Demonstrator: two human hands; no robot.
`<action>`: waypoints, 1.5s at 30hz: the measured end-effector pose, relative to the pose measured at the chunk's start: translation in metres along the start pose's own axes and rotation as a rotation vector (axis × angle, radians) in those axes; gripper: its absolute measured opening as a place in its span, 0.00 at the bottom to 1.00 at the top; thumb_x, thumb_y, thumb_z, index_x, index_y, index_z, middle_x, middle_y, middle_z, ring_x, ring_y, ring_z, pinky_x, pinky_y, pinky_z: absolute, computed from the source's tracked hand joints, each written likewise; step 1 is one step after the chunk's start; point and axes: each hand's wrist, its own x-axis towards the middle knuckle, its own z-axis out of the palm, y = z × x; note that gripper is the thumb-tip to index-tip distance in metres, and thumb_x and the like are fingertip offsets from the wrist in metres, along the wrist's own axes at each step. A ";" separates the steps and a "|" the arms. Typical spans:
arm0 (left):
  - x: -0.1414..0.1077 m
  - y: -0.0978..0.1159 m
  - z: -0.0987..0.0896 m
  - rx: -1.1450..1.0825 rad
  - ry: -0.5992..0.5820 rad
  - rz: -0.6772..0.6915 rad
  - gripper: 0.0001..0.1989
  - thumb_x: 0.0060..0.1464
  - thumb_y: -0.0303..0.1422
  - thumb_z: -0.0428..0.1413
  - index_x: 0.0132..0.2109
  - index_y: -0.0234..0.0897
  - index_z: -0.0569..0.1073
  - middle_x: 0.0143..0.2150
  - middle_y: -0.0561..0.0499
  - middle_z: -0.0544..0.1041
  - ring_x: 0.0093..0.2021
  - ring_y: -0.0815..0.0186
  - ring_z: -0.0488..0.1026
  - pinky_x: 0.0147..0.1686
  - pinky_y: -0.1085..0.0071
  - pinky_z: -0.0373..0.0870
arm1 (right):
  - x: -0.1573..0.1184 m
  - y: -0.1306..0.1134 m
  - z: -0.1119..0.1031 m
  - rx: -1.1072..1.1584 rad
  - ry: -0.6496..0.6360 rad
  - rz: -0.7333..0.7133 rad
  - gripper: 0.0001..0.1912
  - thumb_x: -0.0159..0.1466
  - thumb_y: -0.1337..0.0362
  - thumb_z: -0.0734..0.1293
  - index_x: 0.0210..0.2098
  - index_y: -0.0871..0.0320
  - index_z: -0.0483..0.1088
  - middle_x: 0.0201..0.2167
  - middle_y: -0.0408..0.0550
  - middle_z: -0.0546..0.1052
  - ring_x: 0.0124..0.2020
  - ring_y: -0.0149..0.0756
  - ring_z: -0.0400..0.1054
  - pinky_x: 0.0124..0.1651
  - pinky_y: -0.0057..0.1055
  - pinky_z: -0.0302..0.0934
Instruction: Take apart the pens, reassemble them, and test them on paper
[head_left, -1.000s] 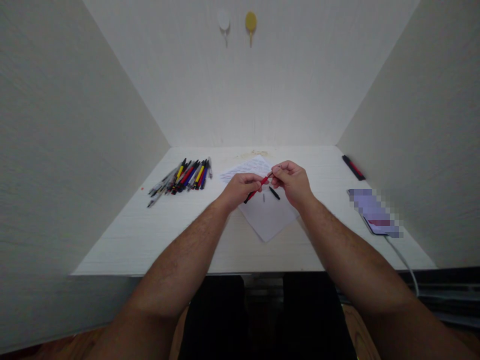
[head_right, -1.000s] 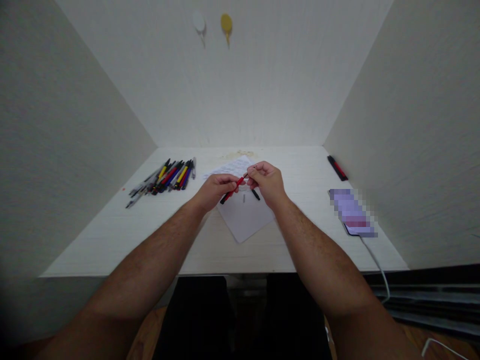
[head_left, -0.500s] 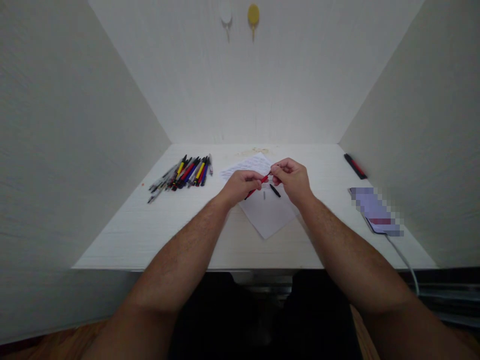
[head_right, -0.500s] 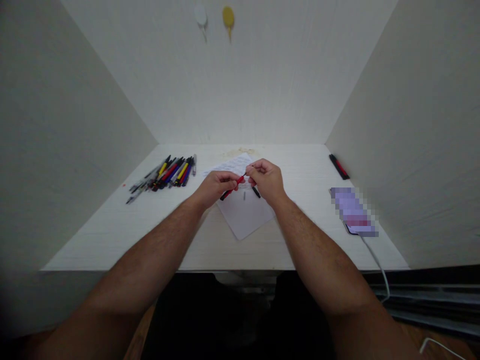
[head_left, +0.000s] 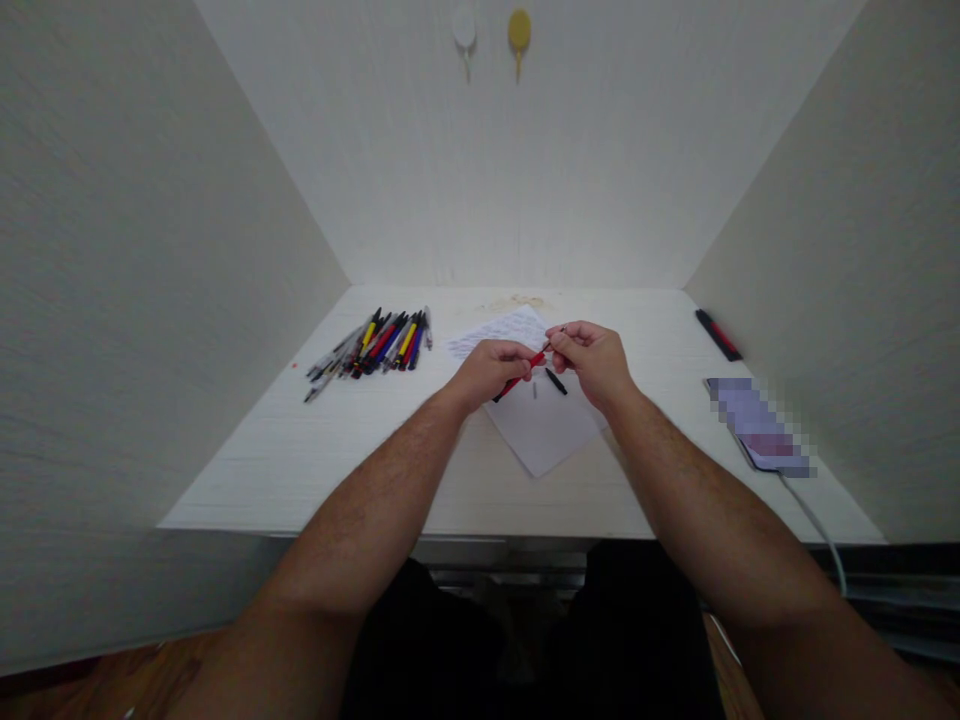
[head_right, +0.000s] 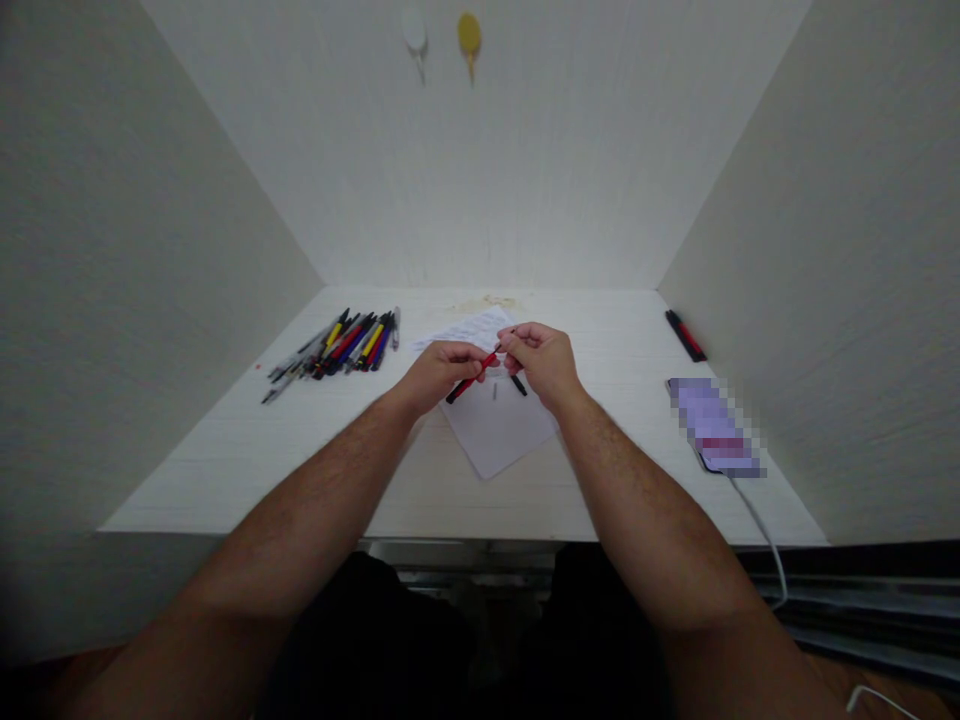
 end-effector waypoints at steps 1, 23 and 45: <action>0.000 0.000 0.000 0.001 -0.002 -0.009 0.11 0.46 0.32 0.57 0.37 0.31 0.79 0.25 0.53 0.74 0.22 0.74 0.62 0.22 0.75 0.55 | 0.000 -0.001 0.000 -0.001 -0.004 0.001 0.12 0.52 0.57 0.73 0.29 0.60 0.74 0.22 0.43 0.75 0.18 0.24 0.63 0.21 0.24 0.59; 0.004 0.000 -0.007 -0.146 0.159 -0.026 0.12 0.51 0.27 0.55 0.44 0.33 0.77 0.26 0.52 0.74 0.24 0.73 0.66 0.27 0.75 0.62 | -0.016 0.000 0.008 -1.510 -0.449 -0.246 0.15 0.65 0.55 0.61 0.39 0.52 0.79 0.39 0.52 0.79 0.39 0.42 0.72 0.36 0.33 0.58; 0.006 -0.005 -0.004 -0.026 0.102 -0.012 0.22 0.47 0.28 0.55 0.51 0.34 0.77 0.25 0.54 0.74 0.22 0.73 0.63 0.24 0.76 0.58 | 0.002 0.002 -0.014 -0.953 -0.128 -0.164 0.11 0.58 0.69 0.63 0.34 0.57 0.77 0.31 0.46 0.79 0.32 0.33 0.70 0.38 0.30 0.61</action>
